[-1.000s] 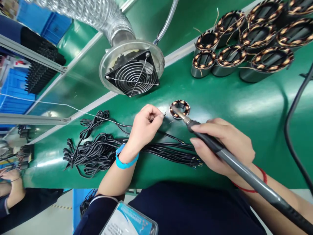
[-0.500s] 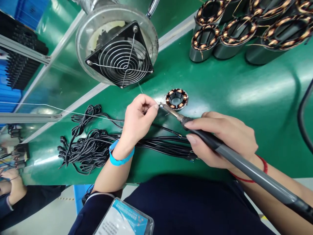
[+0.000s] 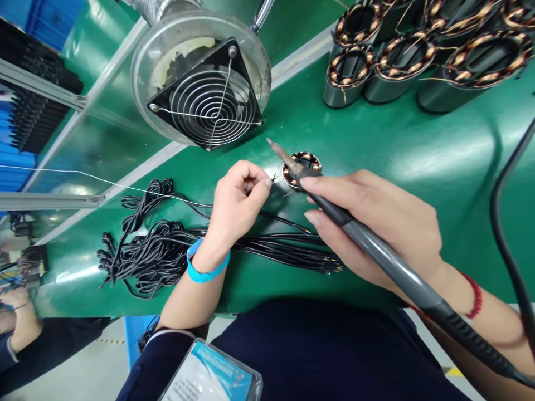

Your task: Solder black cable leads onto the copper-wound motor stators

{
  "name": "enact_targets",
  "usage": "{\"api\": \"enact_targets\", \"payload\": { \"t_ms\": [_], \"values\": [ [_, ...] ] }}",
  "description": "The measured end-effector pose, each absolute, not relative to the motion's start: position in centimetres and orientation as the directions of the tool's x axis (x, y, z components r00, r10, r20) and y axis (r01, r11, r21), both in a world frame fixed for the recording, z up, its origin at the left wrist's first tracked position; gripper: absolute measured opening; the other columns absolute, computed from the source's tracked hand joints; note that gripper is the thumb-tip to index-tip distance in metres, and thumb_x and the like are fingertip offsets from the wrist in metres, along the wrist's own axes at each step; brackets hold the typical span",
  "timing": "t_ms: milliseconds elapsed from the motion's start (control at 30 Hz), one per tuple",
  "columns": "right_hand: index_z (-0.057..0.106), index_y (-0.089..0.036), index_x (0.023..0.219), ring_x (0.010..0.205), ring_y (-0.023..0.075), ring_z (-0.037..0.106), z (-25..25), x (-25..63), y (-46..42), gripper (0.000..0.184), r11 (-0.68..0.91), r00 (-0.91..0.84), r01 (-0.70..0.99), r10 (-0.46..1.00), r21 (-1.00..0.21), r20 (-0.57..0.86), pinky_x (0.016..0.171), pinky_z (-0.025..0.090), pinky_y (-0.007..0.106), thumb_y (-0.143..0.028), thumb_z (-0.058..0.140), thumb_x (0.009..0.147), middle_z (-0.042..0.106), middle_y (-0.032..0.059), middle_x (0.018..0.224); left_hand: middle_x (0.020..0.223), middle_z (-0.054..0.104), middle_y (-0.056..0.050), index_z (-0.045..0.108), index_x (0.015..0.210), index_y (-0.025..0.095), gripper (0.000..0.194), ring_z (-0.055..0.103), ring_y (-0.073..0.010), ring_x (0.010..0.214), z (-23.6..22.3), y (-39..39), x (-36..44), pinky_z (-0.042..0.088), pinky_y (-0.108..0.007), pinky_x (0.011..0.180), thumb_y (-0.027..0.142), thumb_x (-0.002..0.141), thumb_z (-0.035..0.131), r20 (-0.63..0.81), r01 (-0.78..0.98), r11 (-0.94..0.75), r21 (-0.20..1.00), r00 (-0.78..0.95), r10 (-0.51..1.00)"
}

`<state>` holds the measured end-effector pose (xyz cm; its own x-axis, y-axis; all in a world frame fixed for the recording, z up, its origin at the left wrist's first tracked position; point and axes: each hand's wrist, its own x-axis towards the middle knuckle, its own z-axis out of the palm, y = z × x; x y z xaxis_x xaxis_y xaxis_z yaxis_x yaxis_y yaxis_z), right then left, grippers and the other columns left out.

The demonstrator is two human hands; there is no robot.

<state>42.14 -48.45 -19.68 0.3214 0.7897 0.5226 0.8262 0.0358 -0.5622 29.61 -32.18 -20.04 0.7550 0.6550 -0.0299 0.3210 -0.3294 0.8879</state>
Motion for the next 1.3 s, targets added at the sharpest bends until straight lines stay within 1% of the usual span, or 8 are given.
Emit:
{"api": "enact_targets", "payload": {
  "t_ms": [100, 267, 367, 500, 767, 900, 1067, 1300],
  "values": [
    [0.059, -0.027, 0.125, 0.077, 0.014, 0.067, -19.5, 42.2, -48.5, 0.025, 0.027, 0.296, 0.838, 0.818, -0.546, 0.494, 0.069, 0.056, 0.027, -0.029, 0.057, 0.101, 0.071, 0.0029, 0.097, 0.073, 0.055, 0.003, 0.053, 0.071, 0.019, 0.017, 0.052, -0.0112, 0.074, -19.9, -32.1, 29.6, 0.04, -0.026, 0.071, 0.006, 0.082, 0.059, -0.047, 0.345, -0.338, 0.876, 0.757, 0.652],
    [0.067, -0.028, 0.109, 0.075, 0.0183, 0.069, -21.8, 42.0, -49.9, 0.026, -0.025, 0.478, 0.768, 0.688, -0.64, 0.546, 0.063, 0.054, 0.032, -0.048, 0.053, 0.1, 0.066, 0.0052, 0.082, 0.072, 0.054, 0.003, 0.053, 0.07, 0.018, 0.018, 0.052, -0.0112, 0.074, -19.9, -32.0, 29.6, 0.04, -0.026, 0.071, 0.006, 0.081, 0.059, -0.042, 0.34, -0.346, 0.875, 0.763, 0.645],
    [0.067, -0.028, 0.107, 0.061, 0.0147, 0.064, -22.6, 42.5, -50.8, 0.018, 0.062, 0.387, 0.738, 0.777, -0.672, 0.497, 0.053, 0.052, 0.028, -0.041, 0.057, 0.099, 0.062, 0.0039, 0.077, 0.071, 0.054, 0.003, 0.052, 0.07, 0.018, 0.019, 0.052, -0.0112, 0.075, -19.9, -32.0, 29.6, 0.041, -0.026, 0.071, 0.005, 0.082, 0.059, -0.046, 0.344, -0.345, 0.873, 0.763, 0.645],
    [0.065, -0.024, 0.114, 0.051, 0.0103, 0.057, -22.5, 43.8, -51.0, 0.019, 0.149, 0.215, 0.728, 0.877, -0.669, 0.429, 0.056, 0.055, 0.027, -0.028, 0.061, 0.095, 0.062, 0.0041, 0.08, 0.071, 0.055, 0.003, 0.052, 0.07, 0.019, 0.02, 0.052, -0.0111, 0.074, -19.9, -32.1, 29.7, 0.041, -0.026, 0.071, 0.006, 0.082, 0.059, -0.055, 0.36, -0.346, 0.867, 0.758, 0.65],
    [0.062, -0.025, 0.116, 0.062, 0.0129, 0.064, -22.2, 43.6, -50.9, 0.02, 0.166, 0.232, 0.763, 0.832, -0.625, 0.504, 0.04, 0.04, 0.022, -0.025, 0.059, 0.096, 0.062, 0.0055, 0.081, 0.071, 0.055, 0.003, 0.051, 0.069, 0.019, 0.02, 0.052, -0.011, 0.073, -19.9, -32.2, 29.6, 0.04, -0.026, 0.07, 0.004, 0.082, 0.059, -0.052, 0.344, -0.331, 0.879, 0.759, 0.649],
    [0.062, -0.025, 0.119, 0.065, 0.0139, 0.066, -22.3, 43.9, -50.8, 0.023, 0.179, 0.205, 0.737, 0.86, -0.652, 0.468, 0.04, 0.041, 0.022, -0.025, 0.06, 0.096, 0.061, 0.0054, 0.081, 0.071, 0.055, 0.003, 0.052, 0.07, 0.019, 0.02, 0.052, -0.011, 0.073, -19.9, -32.2, 29.6, 0.041, -0.026, 0.07, 0.004, 0.082, 0.058, -0.055, 0.337, -0.312, 0.888, 0.752, 0.657],
    [0.063, -0.024, 0.119, 0.057, 0.0116, 0.061, -22.2, 44.1, -51.1, 0.023, 0.177, 0.181, 0.725, 0.884, -0.666, 0.432, 0.039, 0.04, 0.023, -0.028, 0.06, 0.096, 0.061, 0.005, 0.081, 0.071, 0.055, 0.003, 0.052, 0.07, 0.019, 0.02, 0.052, -0.0111, 0.073, -19.9, -32.2, 29.6, 0.041, -0.027, 0.071, 0.004, 0.082, 0.058, -0.048, 0.322, -0.303, 0.897, 0.752, 0.657],
    [0.059, -0.029, 0.121, 0.064, 0.0136, 0.061, -21.9, 43.4, -50.4, 0.027, 0.166, 0.239, 0.755, 0.831, -0.634, 0.503, 0.047, 0.044, 0.026, -0.023, 0.061, 0.094, 0.06, 0.0024, 0.078, 0.071, 0.055, 0.003, 0.052, 0.07, 0.019, 0.02, 0.052, -0.0113, 0.073, -19.9, -32.2, 29.7, 0.042, -0.027, 0.071, 0.005, 0.082, 0.059, -0.056, 0.343, -0.312, 0.886, 0.748, 0.661]
  ]
}}
